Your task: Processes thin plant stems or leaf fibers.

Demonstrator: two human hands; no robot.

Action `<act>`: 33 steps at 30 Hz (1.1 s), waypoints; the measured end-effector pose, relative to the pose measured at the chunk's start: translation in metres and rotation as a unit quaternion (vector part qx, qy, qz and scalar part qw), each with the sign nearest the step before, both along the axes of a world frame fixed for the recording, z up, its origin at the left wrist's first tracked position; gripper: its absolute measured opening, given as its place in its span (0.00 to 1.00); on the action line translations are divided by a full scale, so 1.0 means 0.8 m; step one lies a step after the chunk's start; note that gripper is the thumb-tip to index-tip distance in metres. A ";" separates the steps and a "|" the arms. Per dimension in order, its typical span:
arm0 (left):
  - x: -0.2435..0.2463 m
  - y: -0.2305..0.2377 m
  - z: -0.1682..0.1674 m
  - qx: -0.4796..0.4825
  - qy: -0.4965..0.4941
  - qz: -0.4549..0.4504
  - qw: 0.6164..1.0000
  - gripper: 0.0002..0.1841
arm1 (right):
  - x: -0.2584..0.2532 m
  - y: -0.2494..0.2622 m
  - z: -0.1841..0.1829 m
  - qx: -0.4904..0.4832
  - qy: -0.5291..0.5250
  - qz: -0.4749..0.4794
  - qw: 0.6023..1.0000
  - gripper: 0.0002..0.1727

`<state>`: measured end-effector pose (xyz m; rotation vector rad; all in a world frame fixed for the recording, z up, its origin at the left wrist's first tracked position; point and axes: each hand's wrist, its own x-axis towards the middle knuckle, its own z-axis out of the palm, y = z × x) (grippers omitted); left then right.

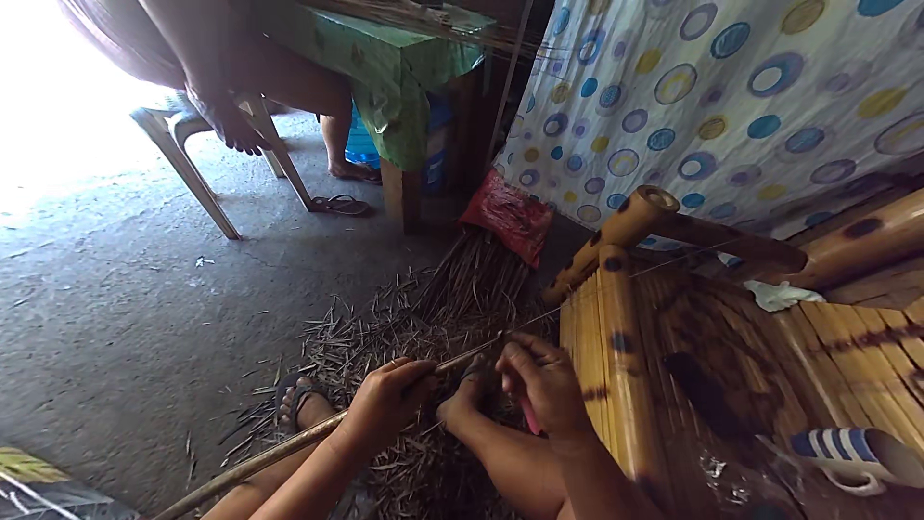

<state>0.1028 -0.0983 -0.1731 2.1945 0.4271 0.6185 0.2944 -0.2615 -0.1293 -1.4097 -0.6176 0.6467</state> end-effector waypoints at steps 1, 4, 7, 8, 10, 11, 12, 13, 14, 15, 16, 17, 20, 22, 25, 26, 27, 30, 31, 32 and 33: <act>0.001 0.000 -0.001 0.000 -0.001 0.000 1.000 0.13 | -0.007 0.001 0.000 -0.009 0.013 0.023 1.000 0.14; 0.000 0.002 -0.003 0.001 0.001 0.000 1.000 0.13 | -0.015 0.007 -0.001 -0.011 0.039 0.023 0.999 0.13; -0.002 0.003 -0.002 0.002 0.007 -0.002 1.000 0.12 | 0.009 0.002 0.005 0.005 0.044 -0.040 0.998 0.14; -0.002 0.002 -0.002 0.004 0.007 -0.005 1.000 0.12 | 0.014 0.000 0.005 0.008 0.047 -0.044 0.998 0.14; 0.001 0.001 -0.002 0.008 0.006 -0.012 1.000 0.13 | 0.006 -0.001 0.004 -0.007 0.050 -0.015 0.999 0.15; 0.001 0.000 -0.003 0.010 0.007 -0.014 1.000 0.13 | -0.004 0.000 0.002 -0.014 0.055 0.005 0.998 0.14; 0.001 0.000 -0.003 0.010 0.010 -0.018 1.000 0.14 | -0.014 0.003 -0.001 -0.013 0.061 0.023 0.998 0.13; 0.000 0.001 -0.003 0.008 0.014 -0.023 1.000 0.14 | -0.020 0.006 -0.004 -0.005 0.065 0.033 0.997 0.13; -0.001 0.002 -0.002 0.003 0.020 -0.031 0.999 0.15 | -0.023 0.009 -0.006 0.005 0.063 0.036 0.997 0.12; -0.002 0.003 0.001 -0.002 0.026 -0.039 0.999 0.16 | -0.022 0.010 -0.005 0.014 0.057 0.035 0.998 0.12; -0.003 0.004 0.003 -0.006 0.030 -0.050 0.998 0.16 | -0.020 0.010 -0.004 0.026 0.048 0.029 0.998 0.12; -0.003 0.005 0.004 -0.010 0.033 -0.060 0.998 0.17 | -0.017 0.009 -0.003 0.039 0.039 0.016 0.998 0.13; -0.002 0.006 0.003 -0.018 0.048 -0.072 0.996 0.17 | -0.001 0.005 -0.002 0.063 0.007 -0.028 0.998 0.13; -0.003 0.005 0.002 -0.019 0.048 -0.074 0.996 0.17 | 0.004 0.003 -0.004 0.061 0.001 -0.005 0.998 0.14; -0.002 0.005 0.003 -0.037 0.040 -0.079 0.995 0.16 | -0.010 0.003 -0.005 0.034 0.016 0.063 0.997 0.15; -0.002 0.007 0.003 -0.045 0.040 -0.082 0.995 0.16 | -0.013 0.005 -0.006 0.033 0.027 0.065 0.997 0.14; -0.003 0.008 0.003 -0.052 0.043 -0.085 0.994 0.16 | -0.013 0.006 -0.007 0.034 0.032 0.056 0.997 0.14; -0.005 0.011 -0.001 -0.058 0.052 -0.088 0.993 0.16 | 0.006 0.003 0.000 0.040 0.023 0.003 0.999 0.14; -0.004 0.010 -0.001 -0.059 0.052 -0.089 0.993 0.16 | 0.016 0.000 0.002 0.050 0.027 -0.009 0.998 0.14; -0.003 0.010 -0.002 -0.059 0.053 -0.090 0.993 0.16 | 0.023 -0.002 0.003 0.064 0.036 -0.026 0.997 0.15; -0.003 0.010 -0.002 -0.058 0.054 -0.092 0.993 0.16 | 0.029 -0.004 0.005 0.076 0.042 -0.049 0.995 0.15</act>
